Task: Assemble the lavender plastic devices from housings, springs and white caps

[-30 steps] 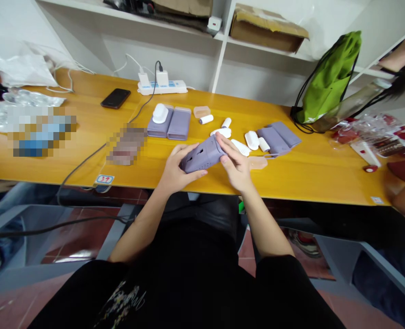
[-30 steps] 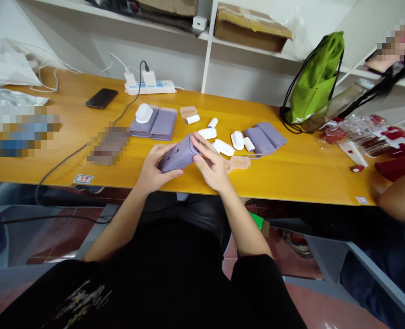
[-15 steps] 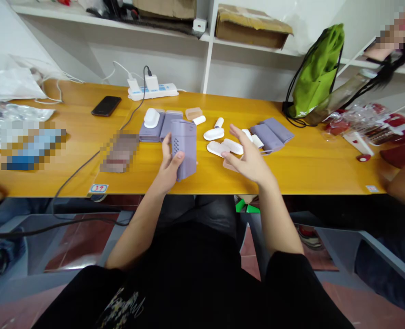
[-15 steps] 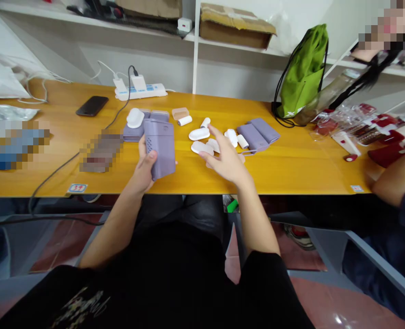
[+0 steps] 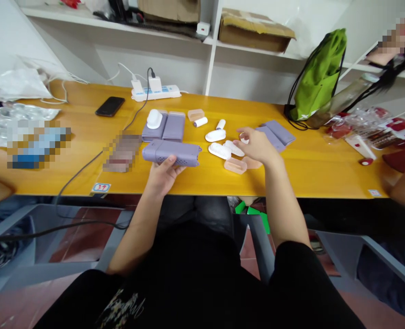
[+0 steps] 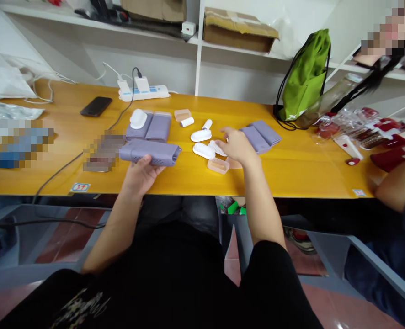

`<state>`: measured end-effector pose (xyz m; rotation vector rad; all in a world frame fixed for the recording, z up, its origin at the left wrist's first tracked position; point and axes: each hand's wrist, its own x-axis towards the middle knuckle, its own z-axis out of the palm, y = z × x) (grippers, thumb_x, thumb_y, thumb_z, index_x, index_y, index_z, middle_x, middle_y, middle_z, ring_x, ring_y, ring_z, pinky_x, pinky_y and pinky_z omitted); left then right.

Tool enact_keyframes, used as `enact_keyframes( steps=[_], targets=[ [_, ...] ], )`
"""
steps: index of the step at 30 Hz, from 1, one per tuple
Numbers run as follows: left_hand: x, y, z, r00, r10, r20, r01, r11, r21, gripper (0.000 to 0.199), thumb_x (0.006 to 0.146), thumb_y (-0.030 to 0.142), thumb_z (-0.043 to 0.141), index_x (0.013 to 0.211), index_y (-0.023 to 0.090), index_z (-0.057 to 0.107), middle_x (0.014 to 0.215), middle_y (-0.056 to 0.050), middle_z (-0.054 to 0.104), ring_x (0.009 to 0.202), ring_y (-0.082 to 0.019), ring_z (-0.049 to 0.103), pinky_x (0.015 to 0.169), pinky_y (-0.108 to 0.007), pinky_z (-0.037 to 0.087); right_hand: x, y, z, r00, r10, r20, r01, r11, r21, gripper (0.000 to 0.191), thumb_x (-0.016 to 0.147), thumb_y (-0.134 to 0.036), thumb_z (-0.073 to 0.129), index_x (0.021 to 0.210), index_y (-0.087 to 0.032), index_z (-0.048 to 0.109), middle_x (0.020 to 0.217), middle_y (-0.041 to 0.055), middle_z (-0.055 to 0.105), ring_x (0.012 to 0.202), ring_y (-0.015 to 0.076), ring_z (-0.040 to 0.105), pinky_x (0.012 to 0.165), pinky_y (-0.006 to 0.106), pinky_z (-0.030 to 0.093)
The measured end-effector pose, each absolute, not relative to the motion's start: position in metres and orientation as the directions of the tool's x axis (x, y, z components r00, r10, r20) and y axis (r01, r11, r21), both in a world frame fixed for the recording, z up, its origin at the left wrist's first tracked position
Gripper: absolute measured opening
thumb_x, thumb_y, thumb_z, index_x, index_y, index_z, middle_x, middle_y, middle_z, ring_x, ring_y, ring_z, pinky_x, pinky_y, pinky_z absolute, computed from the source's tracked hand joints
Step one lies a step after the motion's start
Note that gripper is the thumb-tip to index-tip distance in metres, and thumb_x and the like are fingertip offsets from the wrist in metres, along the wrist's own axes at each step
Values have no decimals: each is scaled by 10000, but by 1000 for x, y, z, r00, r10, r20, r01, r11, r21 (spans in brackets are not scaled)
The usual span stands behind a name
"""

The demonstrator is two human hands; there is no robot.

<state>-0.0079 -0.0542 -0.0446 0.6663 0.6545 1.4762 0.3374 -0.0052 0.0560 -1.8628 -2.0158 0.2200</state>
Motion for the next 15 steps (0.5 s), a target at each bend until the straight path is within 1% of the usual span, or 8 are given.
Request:
enact_keyframes(
  steps=[2, 4, 6, 7, 9, 11, 13, 15],
  targets=[
    [-10, -55, -46, -8, 1000, 15, -684, -16, 729, 975, 730, 419, 1199, 1555, 387, 681, 1415, -50, 892, 1406, -349, 852, 1112, -481, 768, 353, 15, 57, 73, 987, 146, 957, -29, -289, 525, 1062, -309, 750, 1557, -146, 815, 1449, 224, 887, 1345, 416, 835, 1220, 570, 636],
    [-10, -55, -48, 8, 1000, 30, -702, -15, 712, 948, 726, 408, 1206, 1529, 370, 703, 1360, -45, 911, 1374, -336, 872, 1100, -443, 772, 366, 29, 56, 166, 980, 108, 964, -138, -228, 475, 1082, -297, 715, 1509, -127, 836, 1422, 245, 893, 1361, 432, 834, 1196, 562, 647],
    [-9, -55, -50, 29, 999, 41, -713, -8, 701, 923, 720, 431, 1215, 1499, 358, 726, 1283, -31, 923, 1295, -305, 898, 1065, -409, 778, 373, 37, 51, 204, 977, 69, 965, -188, -184, 421, 1089, -317, 718, 1430, -123, 870, 1387, 268, 898, 1348, 451, 842, 1170, 575, 658],
    [-8, -54, -51, 30, 999, 45, -714, -10, 700, 913, 713, 452, 1219, 1483, 355, 738, 1251, -23, 925, 1250, -288, 907, 1032, -389, 783, 374, 40, 49, 204, 976, 75, 966, -189, -174, 410, 1087, -332, 732, 1406, -121, 880, 1397, 282, 891, 1351, 460, 840, 1173, 589, 656],
    [-7, -53, -53, 17, 999, 38, -703, -15, 711, 873, 710, 508, 1217, 1445, 356, 769, 1244, -20, 925, 1197, -267, 911, 946, -348, 786, 373, 45, 44, 193, 971, 141, 968, -164, -192, 435, 1078, -352, 763, 1416, -103, 877, 1463, 319, 856, 1389, 479, 821, 1215, 622, 634],
    [-6, -51, -55, -11, 1000, 8, -689, -13, 725, 794, 734, 590, 1191, 1387, 361, 803, 1324, -33, 920, 1217, -269, 903, 884, -328, 782, 365, 53, 42, 161, 966, 202, 961, -107, -255, 514, 1073, -370, 797, 1493, -76, 841, 1513, 331, 830, 1432, 479, 802, 1268, 627, 603],
    [-7, -49, -55, -38, 999, -19, -681, -12, 732, 727, 765, 684, 1147, 1334, 369, 821, 1437, -37, 900, 1313, -286, 880, 899, -338, 785, 350, 68, 43, 110, 978, 180, 942, -45, -333, 586, 1096, -412, 803, 1569, -67, 796, 1505, 311, 841, 1453, 457, 797, 1303, 610, 584],
    [-7, -48, -54, -47, 999, -13, -674, -22, 738, 688, 805, 753, 1100, 1301, 365, 823, 1486, -35, 886, 1439, -305, 835, 967, -355, 787, 331, 88, 46, 81, 990, 115, 920, -30, -391, 621, 1148, -490, 756, 1605, -70, 768, 1522, 302, 837, 1488, 437, 783, 1333, 606, 560]
  ],
)
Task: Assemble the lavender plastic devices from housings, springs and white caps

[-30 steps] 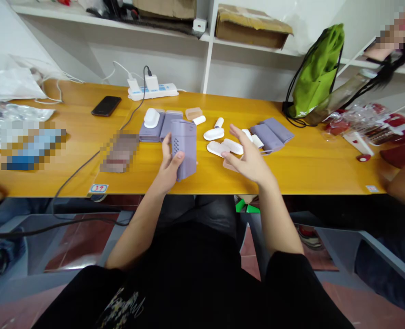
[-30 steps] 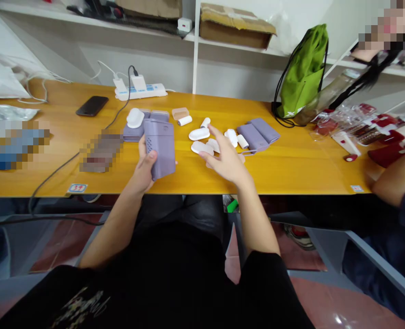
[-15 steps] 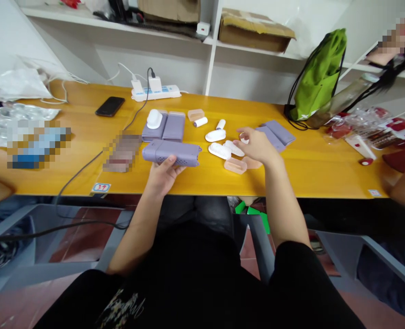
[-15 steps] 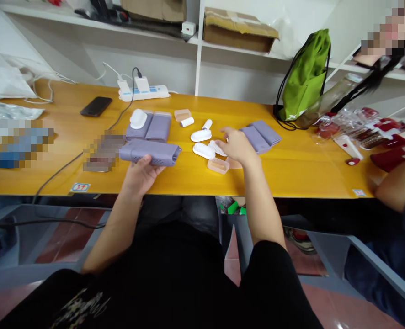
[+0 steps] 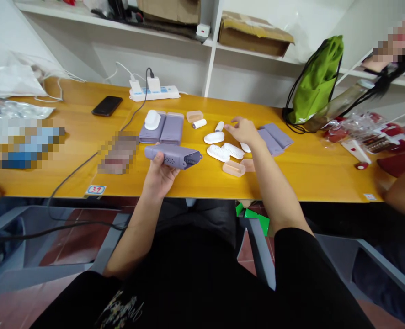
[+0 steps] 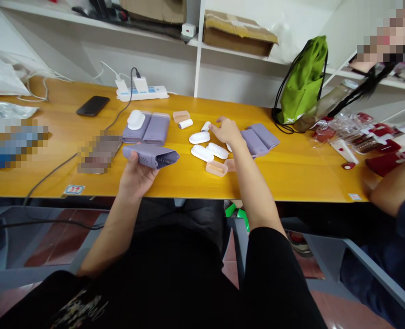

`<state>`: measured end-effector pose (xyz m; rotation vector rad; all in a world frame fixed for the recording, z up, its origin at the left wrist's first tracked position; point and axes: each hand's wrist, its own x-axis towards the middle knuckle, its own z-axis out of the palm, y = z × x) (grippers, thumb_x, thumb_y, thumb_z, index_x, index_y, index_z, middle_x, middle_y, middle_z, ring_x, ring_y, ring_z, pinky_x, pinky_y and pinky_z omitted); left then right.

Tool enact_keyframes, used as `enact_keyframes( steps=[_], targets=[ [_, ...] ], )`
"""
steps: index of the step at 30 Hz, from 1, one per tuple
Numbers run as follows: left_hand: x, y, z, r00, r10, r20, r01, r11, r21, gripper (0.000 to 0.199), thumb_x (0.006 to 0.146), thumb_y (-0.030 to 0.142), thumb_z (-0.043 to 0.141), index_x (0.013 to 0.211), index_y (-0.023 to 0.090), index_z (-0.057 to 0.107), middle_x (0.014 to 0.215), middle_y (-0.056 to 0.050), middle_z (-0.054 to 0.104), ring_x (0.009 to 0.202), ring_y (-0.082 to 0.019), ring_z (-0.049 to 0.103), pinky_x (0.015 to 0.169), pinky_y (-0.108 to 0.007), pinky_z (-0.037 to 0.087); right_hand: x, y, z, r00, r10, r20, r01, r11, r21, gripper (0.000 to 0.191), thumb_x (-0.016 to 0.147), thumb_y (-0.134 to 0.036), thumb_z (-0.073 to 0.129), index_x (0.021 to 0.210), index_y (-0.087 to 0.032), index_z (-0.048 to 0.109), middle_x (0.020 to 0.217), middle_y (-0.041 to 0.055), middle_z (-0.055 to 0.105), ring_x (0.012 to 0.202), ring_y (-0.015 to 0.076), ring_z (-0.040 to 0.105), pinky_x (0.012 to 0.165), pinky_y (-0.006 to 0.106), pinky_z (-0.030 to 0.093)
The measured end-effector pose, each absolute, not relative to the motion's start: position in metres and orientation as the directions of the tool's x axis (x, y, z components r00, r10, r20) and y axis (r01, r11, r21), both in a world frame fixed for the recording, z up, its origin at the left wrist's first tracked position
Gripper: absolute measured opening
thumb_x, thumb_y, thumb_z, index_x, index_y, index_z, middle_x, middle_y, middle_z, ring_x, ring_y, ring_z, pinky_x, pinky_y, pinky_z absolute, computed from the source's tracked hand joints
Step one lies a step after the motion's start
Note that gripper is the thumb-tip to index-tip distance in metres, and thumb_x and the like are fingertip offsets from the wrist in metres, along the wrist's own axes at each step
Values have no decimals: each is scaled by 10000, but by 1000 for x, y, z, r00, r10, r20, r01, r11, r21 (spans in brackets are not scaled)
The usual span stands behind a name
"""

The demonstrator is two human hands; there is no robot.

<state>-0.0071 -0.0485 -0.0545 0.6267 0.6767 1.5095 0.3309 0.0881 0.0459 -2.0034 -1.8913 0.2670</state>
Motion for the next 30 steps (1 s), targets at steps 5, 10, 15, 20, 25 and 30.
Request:
enact_keyframes(
  steps=[5, 10, 15, 20, 25, 30],
  targets=[
    [-4, -50, -52, -40, 998, 42, -675, -58, 735, 575, 934, 786, 999, 1221, 317, 833, 1361, -49, 924, 1578, -319, 764, 1079, -367, 778, 288, 139, 51, 243, 965, -94, 862, -259, -435, 523, 1060, -435, 875, 1402, -41, 835, 1475, 356, 823, 1420, 481, 802, 1248, 645, 615],
    [-2, -52, -52, -77, 997, 21, -705, -69, 706, 421, 948, 621, 1026, 1178, 326, 831, 1316, -14, 937, 1491, -295, 820, 1076, -367, 773, 284, 149, 53, 265, 960, -86, 786, -267, -558, 259, 1034, -237, 789, 1233, -83, 845, 1172, 240, 878, 1130, 379, 868, 1087, 541, 708],
    [-2, -55, -53, -84, 996, 36, -681, -84, 727, 531, 886, 557, 1059, 1317, 372, 811, 1417, -20, 911, 1507, -338, 799, 1152, -506, 741, 277, 82, 46, 159, 987, 36, 233, -2, -973, 361, 1114, -616, 697, 1217, -271, 722, 1202, 121, 815, 1180, 287, 817, 1071, 455, 738],
    [12, -60, -47, -109, 982, 157, -583, -191, 790, 690, 899, 607, 1031, 1487, 424, 718, 1478, -51, 852, 1549, -347, 742, 1197, -540, 688, 236, -28, 28, -116, 993, -34, -280, -65, -958, 625, 883, -832, 916, 1158, -331, 662, 1160, 59, 805, 1086, 281, 801, 1028, 563, 774],
    [19, -60, -47, -246, 934, 257, -442, -345, 828, 1030, 767, 541, 1142, 1617, 472, 565, 1690, -59, 660, 1580, -316, 680, 1223, -462, 663, 218, -63, 18, -99, 995, -30, -323, -61, -945, 624, 909, -790, 930, 1243, -355, 633, 1144, 36, 828, 1004, 279, 817, 887, 530, 779],
    [2, -53, -59, -252, 892, 374, -103, -409, 907, 1124, 642, 635, 1205, 1477, 363, 503, 1605, -121, 595, 1473, -341, 679, 1105, -432, 665, 215, -50, 12, 62, 995, 76, -251, 90, -964, 689, 836, -814, 985, 1225, -363, 641, 1074, 0, 815, 1010, 260, 805, 883, 448, 737]
  ],
)
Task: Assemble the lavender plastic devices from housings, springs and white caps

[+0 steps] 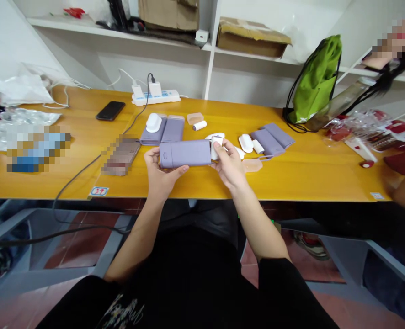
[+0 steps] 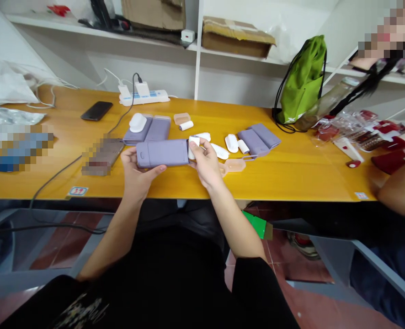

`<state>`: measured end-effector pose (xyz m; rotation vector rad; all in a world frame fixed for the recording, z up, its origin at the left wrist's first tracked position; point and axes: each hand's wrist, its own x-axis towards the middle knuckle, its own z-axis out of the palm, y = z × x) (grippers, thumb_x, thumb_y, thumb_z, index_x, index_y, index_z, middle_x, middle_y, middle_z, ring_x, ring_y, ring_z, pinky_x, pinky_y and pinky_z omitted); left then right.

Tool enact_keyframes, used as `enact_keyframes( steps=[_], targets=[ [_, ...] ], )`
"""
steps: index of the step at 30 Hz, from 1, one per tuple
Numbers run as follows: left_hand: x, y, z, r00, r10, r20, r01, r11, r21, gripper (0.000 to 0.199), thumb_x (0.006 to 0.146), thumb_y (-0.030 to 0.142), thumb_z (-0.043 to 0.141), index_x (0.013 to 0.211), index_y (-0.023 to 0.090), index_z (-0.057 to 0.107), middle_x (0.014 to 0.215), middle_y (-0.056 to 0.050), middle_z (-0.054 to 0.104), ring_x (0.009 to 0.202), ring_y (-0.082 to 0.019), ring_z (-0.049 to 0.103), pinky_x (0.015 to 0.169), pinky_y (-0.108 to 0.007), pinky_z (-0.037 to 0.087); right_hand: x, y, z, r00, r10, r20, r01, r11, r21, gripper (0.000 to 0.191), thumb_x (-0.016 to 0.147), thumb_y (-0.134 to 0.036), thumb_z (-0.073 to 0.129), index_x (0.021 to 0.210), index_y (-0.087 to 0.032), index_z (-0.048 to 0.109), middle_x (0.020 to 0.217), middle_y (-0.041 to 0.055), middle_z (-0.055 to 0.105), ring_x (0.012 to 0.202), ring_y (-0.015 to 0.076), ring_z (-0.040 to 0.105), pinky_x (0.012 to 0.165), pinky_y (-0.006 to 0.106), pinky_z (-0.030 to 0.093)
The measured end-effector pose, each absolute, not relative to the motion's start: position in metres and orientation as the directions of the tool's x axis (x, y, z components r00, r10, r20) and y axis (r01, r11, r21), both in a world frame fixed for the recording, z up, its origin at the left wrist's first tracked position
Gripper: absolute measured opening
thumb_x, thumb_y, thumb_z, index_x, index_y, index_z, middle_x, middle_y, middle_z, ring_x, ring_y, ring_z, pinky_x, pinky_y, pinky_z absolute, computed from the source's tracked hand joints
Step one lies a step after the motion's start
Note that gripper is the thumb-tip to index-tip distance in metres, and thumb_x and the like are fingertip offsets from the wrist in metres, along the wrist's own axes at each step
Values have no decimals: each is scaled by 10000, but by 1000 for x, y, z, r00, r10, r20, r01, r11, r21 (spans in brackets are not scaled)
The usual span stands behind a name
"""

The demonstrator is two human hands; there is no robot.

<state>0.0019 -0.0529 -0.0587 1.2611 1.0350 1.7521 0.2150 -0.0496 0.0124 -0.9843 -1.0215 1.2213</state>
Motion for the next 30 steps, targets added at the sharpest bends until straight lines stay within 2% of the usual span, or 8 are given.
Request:
enact_keyframes(
  steps=[3, 6, 11, 13, 18, 23, 26, 30],
  targets=[
    [-3, -53, -61, -199, 898, 392, 33, -394, 919, 1220, 666, 631, 1198, 1567, 341, 428, 1449, -111, 628, 1332, -338, 712, 1135, -491, 627, 209, -46, 14, 124, 961, 248, -78, 259, -963, 631, 896, -795, 944, 1254, -360, 660, 1117, 33, 854, 1077, 291, 812, 1008, 490, 712],
    [0, -53, -57, -114, 889, 443, 201, -416, 887, 1131, 759, 600, 1153, 1632, 322, 491, 1497, -144, 643, 1440, -408, 656, 1295, -608, 521, 206, -45, 21, 73, 925, 372, 74, 367, -927, 531, 988, -729, 882, 1312, -358, 683, 1228, 67, 876, 1155, 326, 823, 1086, 534, 685],
    [8, -50, -47, -146, 846, 512, 432, -411, 803, 956, 667, 523, 1176, 1434, 306, 648, 1512, -149, 667, 1476, -478, 607, 1342, -710, 446, 207, -43, 33, -30, 879, 476, 202, 471, -858, 452, 1043, -636, 854, 1365, -347, 726, 1423, 77, 872, 1317, 348, 823, 1241, 565, 637],
    [11, -49, -43, -138, 836, 531, 452, -425, 785, 961, 666, 490, 1176, 1456, 311, 659, 1527, -151, 689, 1476, -497, 626, 1354, -736, 414, 207, -43, 39, -58, 885, 462, 196, 464, -864, 440, 1055, -649, 849, 1350, -343, 735, 1378, 67, 884, 1281, 343, 833, 1212, 557, 646],
    [13, -50, -33, -26, 833, 552, 404, -497, 768, 935, 825, 419, 1064, 1659, 339, 649, 1585, -164, 699, 1524, -509, 617, 1372, -740, 408, 212, -42, 66, -208, 908, 363, 123, 393, -911, 522, 1063, -816, 813, 1198, -313, 800, 1119, 42, 872, 1067, 291, 824, 979, 458, 669],
    [11, -50, -29, 34, 815, 579, 404, -541, 738, 924, 831, 270, 970, 1694, 309, 642, 1579, -166, 688, 1457, -461, 639, 1344, -695, 487, 227, -36, 90, -224, 875, 429, 257, 478, -840, 502, 1021, -806, 887, 1094, -310, 917, 1103, 38, 832, 1088, 270, 752, 1021, 439, 617],
    [11, -50, -29, 31, 815, 578, 404, -539, 739, 929, 815, 230, 943, 1687, 327, 639, 1601, -154, 686, 1475, -468, 624, 1359, -715, 467, 232, -32, 90, -274, 893, 358, 211, 419, -883, 521, 1004, -817, 903, 1094, -305, 919, 1017, 21, 808, 960, 234, 728, 923, 406, 612],
    [12, -49, -31, 29, 819, 573, 410, -532, 741, 934, 811, 216, 924, 1688, 326, 624, 1595, -150, 689, 1498, -474, 610, 1363, -719, 453, 232, -32, 84, -278, 897, 345, 205, 406, -890, 510, 953, -775, 976, 1133, -302, 915, 1087, 38, 862, 993, 245, 770, 937, 416, 643]
  ],
)
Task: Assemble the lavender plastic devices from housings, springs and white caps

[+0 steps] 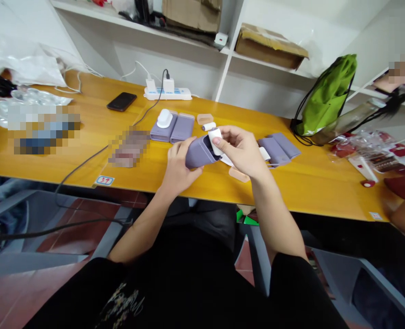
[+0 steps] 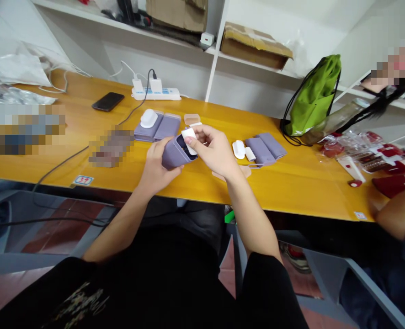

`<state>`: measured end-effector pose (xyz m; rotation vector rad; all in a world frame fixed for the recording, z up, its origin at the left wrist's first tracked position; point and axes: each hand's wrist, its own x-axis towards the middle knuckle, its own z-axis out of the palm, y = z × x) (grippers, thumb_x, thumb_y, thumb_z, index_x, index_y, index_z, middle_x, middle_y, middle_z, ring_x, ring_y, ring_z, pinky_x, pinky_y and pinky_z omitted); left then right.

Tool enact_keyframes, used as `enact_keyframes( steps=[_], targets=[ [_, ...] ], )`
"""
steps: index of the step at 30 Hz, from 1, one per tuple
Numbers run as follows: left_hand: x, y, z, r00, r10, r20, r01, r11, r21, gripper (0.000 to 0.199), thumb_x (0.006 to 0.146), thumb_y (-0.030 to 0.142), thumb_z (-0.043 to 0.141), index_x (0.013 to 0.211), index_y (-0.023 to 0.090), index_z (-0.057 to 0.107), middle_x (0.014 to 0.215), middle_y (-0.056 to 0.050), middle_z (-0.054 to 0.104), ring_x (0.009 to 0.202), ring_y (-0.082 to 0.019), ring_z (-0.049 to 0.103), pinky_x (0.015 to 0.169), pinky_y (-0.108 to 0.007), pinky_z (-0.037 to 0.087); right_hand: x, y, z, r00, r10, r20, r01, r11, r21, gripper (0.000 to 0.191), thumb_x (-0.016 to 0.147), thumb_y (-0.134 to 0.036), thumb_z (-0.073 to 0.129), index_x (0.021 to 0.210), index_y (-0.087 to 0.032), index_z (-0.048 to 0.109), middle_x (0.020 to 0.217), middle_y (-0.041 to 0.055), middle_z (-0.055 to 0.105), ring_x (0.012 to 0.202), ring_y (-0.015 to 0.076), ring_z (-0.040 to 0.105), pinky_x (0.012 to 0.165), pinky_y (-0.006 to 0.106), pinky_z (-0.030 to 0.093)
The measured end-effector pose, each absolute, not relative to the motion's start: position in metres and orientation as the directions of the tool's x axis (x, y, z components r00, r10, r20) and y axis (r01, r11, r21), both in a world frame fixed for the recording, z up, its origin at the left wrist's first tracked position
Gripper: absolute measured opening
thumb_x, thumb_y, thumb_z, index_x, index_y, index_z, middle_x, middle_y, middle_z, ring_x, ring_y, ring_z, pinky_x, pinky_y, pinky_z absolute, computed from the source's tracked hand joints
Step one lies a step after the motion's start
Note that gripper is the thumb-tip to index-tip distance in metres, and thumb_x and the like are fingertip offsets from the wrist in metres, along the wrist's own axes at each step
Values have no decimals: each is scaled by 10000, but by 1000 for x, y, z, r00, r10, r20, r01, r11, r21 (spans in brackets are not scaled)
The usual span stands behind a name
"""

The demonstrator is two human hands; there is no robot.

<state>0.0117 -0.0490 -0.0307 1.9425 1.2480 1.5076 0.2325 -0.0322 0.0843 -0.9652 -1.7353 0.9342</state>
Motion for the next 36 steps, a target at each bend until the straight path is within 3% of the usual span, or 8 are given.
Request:
enact_keyframes(
  steps=[10, 17, 21, 26, 36],
  targets=[
    [11, -53, -27, 61, 821, 568, 540, -506, 673, 917, 876, 213, 871, 1725, 342, 550, 1639, -133, 672, 1539, -429, 624, 1382, -659, 477, 232, -41, 84, -245, 894, 376, 350, 443, -825, 410, 976, -633, 986, 1158, -268, 951, 1074, 58, 923, 971, 250, 838, 855, 394, 666],
    [13, -54, -29, 41, 817, 575, 551, -499, 669, 942, 888, 220, 887, 1761, 341, 555, 1584, -143, 664, 1516, -435, 616, 1361, -658, 494, 230, -53, 88, -236, 863, 446, 515, 500, -696, 221, 1050, -452, 914, 1191, -294, 974, 1038, 35, 938, 936, 261, 856, 861, 419, 656],
    [13, -53, -30, 37, 809, 586, 541, -509, 670, 937, 881, 215, 894, 1753, 336, 572, 1562, -142, 655, 1511, -434, 608, 1368, -665, 486, 231, -55, 90, -280, 850, 447, 559, 522, -644, 220, 1076, -445, 874, 1199, -292, 972, 1069, 37, 940, 958, 273, 849, 874, 430, 636],
    [13, -54, -33, 32, 810, 585, 534, -509, 675, 919, 886, 231, 898, 1737, 341, 569, 1567, -146, 626, 1512, -434, 603, 1371, -675, 483, 231, -57, 97, -314, 830, 461, 606, 549, -576, 195, 1101, -418, 821, 1091, -283, 960, 938, 31, 862, 841, 237, 758, 806, 403, 561],
    [13, -53, -34, 48, 814, 579, 537, -510, 672, 946, 880, 250, 906, 1758, 332, 564, 1553, -148, 633, 1481, -427, 630, 1365, -666, 500, 232, -61, 100, -337, 817, 467, 590, 570, -571, 194, 1098, -410, 819, 1131, -263, 940, 916, 25, 779, 832, 226, 703, 818, 393, 523]
  ],
)
